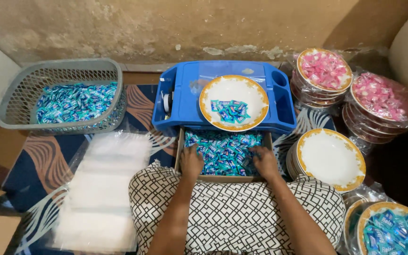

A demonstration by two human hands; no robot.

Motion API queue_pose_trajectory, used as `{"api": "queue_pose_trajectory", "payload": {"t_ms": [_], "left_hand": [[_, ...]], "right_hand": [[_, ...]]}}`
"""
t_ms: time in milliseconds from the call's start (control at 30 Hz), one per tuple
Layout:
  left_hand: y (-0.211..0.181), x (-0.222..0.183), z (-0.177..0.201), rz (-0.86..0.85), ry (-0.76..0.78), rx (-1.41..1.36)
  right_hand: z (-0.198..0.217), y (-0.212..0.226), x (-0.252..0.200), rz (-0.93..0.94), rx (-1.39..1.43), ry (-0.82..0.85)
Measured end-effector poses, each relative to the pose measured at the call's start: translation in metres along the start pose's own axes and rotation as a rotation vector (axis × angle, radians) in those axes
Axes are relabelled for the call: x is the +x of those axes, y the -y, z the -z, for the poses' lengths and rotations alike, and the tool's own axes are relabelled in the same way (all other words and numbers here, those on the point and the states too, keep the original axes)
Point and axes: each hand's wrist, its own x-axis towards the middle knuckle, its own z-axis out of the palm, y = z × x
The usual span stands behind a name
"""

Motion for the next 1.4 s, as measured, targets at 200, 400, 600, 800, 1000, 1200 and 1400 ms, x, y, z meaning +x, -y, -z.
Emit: {"api": "queue_pose_trajectory", "payload": {"t_ms": [200,400,600,800,1000,1200,1400], "left_hand": [[0.035,0.011,-0.047,-0.051,0.401,0.326],[0.021,-0.012,-0.020,-0.095,0.277,0.098],[-0.004,-0.024,0.009,-0.053,0.238,0.051],[0.001,-0.018,0.000,-0.043,0.160,-0.106],[-0.065,-0.024,0.086,-0.068,-0.042,-0.280],[-0.137,0.031,0.088,-0.713,-0.316,-0.228],[-0.143,0.020,0.096,-0.587,-0.388,-0.368]], "right_hand": [[-0.027,-0.019,-0.014,0.003,-0.367,0.379],[-0.013,-0.006,-0.029,-0.176,-0.007,0.256],[0.000,0.006,-0.026,-0.198,-0.010,0.356],[-0.021,-0.035,-0.018,-0.190,0.205,0.167],[0.071,0.060,-0.001,-0.116,0.586,-0.085],[0.106,0.128,0.058,0.091,0.432,-0.215],[0.052,0.134,0.100,0.294,-0.085,0.034]]}}
